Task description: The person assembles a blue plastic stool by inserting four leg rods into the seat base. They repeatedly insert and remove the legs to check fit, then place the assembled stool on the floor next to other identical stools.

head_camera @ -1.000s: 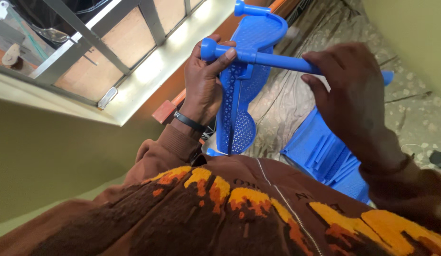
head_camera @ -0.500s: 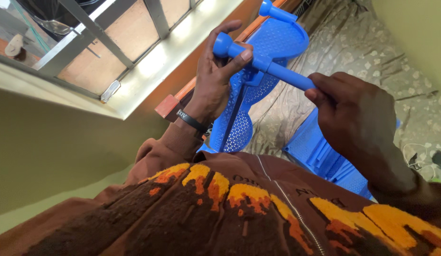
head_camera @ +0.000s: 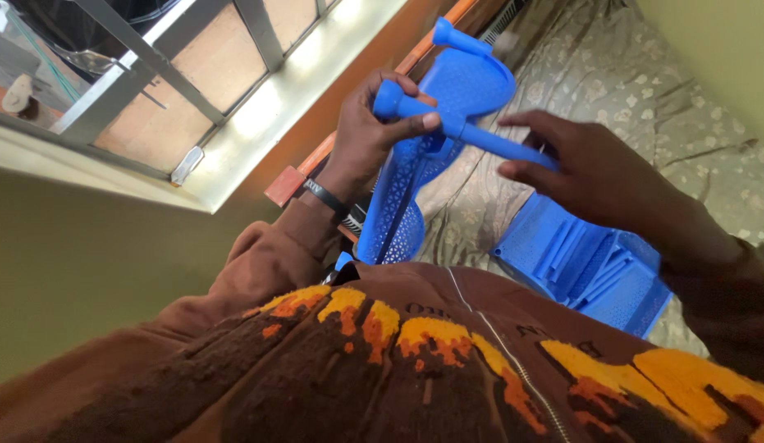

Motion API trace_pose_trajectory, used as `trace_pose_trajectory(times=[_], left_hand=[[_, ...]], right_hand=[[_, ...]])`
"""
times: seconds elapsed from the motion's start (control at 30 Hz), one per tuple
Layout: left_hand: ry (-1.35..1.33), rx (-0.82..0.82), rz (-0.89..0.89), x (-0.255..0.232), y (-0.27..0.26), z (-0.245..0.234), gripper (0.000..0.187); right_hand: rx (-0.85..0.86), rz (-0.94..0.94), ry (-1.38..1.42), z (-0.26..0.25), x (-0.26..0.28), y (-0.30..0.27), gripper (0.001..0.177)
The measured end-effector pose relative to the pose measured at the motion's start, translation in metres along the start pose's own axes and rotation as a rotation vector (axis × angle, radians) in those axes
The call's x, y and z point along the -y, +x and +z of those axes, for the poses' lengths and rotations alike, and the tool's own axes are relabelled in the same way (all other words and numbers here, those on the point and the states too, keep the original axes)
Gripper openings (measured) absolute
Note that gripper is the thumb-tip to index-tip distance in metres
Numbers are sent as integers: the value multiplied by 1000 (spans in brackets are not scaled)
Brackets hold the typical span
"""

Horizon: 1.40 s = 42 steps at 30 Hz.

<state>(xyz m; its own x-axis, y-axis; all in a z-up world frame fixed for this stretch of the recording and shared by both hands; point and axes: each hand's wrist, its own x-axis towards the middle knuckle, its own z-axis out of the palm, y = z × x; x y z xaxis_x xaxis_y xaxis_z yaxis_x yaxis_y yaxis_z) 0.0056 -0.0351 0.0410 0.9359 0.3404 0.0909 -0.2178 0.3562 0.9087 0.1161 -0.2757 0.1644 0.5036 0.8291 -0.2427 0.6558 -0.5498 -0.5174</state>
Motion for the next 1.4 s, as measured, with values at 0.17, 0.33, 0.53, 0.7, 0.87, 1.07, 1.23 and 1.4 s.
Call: trace_pose_trajectory(times=[0.17,0.33,0.53,0.7,0.87,1.07,1.23,1.4], left_hand=[[-73,38,44,-8,17,-2,31],[-145,-174,18,-11,26,15,27],[-204,-311,32,-7,27,38,29],[-232,-217,34,-7,19,47,22],[-163,-161,30,-5,17,46,25],[-51,-87,54,0,10,44,27],[-97,-136,35,15,21,39,28],[-205,-342,11,22,48,43,27]], right_hand=[[-324,-230,-374,4,12,-2,28],[-465,-287,-485,12,26,-9,32],[-448,-234,-518,11,34,-16,25],[-208,17,-532,5,28,-22,37],[-80,43,-334,8,6,-14,41],[538,402,898,4,-42,4,47],[344,225,697,10,-53,23,34],[-283,-20,477,20,-13,16,25]])
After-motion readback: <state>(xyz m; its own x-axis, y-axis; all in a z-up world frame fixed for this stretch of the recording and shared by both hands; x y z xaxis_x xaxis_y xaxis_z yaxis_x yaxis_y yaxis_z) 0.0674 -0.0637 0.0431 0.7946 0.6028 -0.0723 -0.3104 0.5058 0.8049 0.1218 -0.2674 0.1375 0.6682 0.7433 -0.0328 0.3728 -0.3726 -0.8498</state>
